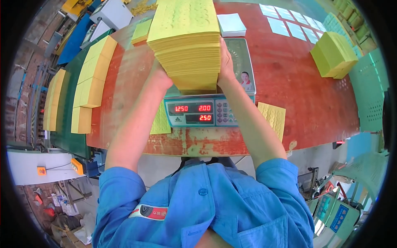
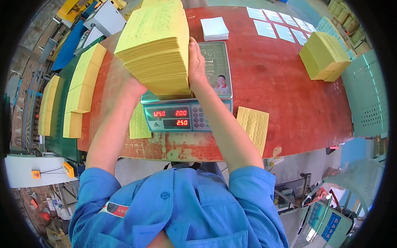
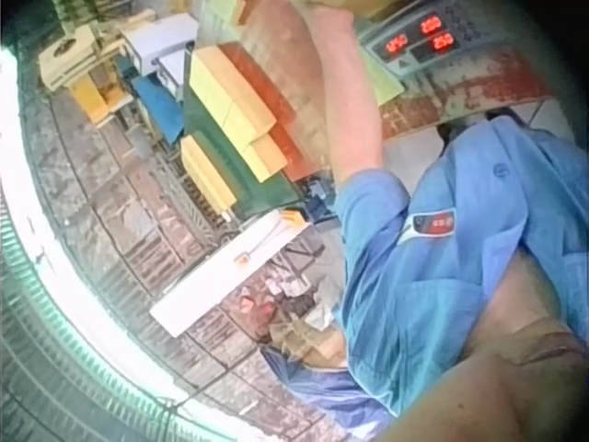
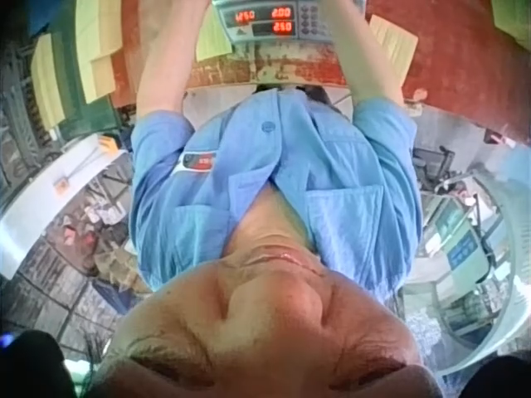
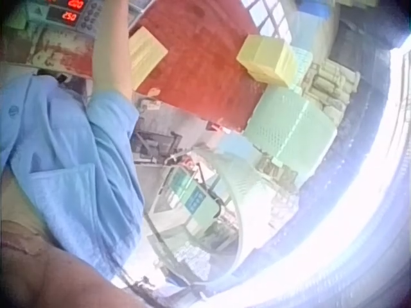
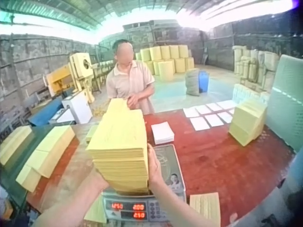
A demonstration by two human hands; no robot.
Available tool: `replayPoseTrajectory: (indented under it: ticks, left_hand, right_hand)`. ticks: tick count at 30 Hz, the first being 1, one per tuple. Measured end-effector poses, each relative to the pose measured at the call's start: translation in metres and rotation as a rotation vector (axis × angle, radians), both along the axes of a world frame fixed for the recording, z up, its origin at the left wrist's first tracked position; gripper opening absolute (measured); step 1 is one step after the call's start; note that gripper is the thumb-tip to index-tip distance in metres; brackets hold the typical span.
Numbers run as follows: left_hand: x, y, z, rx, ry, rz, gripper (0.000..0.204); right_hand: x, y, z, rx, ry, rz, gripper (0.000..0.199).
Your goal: The person weighs stacks of yellow paper sheets on a digital scale and organizes them into larger piles.
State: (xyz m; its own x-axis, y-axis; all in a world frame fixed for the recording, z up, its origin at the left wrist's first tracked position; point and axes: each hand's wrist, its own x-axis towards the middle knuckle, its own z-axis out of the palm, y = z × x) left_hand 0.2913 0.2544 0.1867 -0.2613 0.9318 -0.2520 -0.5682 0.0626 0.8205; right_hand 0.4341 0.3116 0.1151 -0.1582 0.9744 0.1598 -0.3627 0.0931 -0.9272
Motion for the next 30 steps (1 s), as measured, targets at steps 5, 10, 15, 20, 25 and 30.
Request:
replayPoseTrajectory:
  ticks: [5,10,15,20,25,30]
  left_hand:
    - [0.001,-0.001,-0.013,-0.052,-0.081,0.075,0.04]
    - [-0.007,0.0,-0.016,0.001,-0.035,-0.005,0.044]
    - [-0.035,-0.019,-0.009,0.189,0.582,-0.166,0.057]
    - [-0.106,-0.089,-0.033,0.067,0.341,0.114,0.068]
    - [-0.22,-0.191,-0.12,-0.18,1.038,0.209,0.063]
    - [-0.276,-0.302,-0.182,-0.374,1.801,0.134,0.056]
  right_hand:
    - [0.002,0.014,-0.006,0.013,0.057,0.094,0.068]
    - [0.015,0.001,0.004,0.123,-0.146,-0.008,0.065]
    - [0.09,-0.024,0.014,-0.048,0.055,-0.174,0.049]
    - [0.21,-0.086,-0.011,-0.018,-0.121,-0.473,0.044]
    - [0.343,-0.155,-0.095,-0.047,-0.479,-0.806,0.038]
    - [0.346,-0.179,-0.124,0.227,-1.564,-0.901,0.029]
